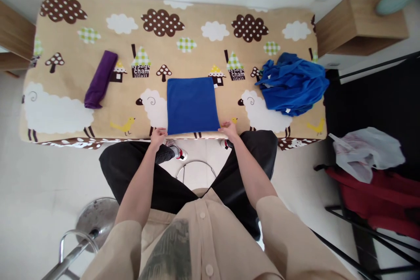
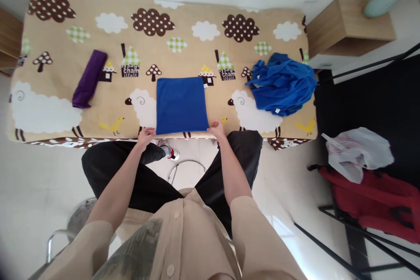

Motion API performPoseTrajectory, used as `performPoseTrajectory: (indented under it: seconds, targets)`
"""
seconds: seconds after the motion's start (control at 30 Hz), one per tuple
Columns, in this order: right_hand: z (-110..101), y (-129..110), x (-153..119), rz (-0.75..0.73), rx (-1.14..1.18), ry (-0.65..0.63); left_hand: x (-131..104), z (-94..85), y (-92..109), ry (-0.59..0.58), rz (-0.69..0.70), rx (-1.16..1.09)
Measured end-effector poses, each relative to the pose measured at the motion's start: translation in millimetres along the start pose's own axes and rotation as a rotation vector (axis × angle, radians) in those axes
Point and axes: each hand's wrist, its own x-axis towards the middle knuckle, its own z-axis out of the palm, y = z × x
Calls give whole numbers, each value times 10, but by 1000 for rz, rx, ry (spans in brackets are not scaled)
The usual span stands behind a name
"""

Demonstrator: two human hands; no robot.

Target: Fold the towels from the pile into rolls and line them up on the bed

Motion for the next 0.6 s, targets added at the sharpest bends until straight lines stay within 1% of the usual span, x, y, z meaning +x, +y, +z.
performPoseTrajectory:
  seconds: [0.1, 0.23, 0.37, 0.47, 0.6]
  targets:
    - [-12, 29, -52, 21, -46, -69, -71, 16, -78, -1, -6, 45]
    - [35, 27, -108, 13, -83, -129, -118, 46, -113, -11, 6, 87]
    - [32, 31, -125, -16, -62, -140, -139, 62, -94, -31, 19, 102]
    - [-9, 51, -114, 10, -62, -132, -150, 62, -78, -38, 25, 110]
    - [-64, 79, -84, 48, -100, -138, -147, 28, -81, -5, -7, 120]
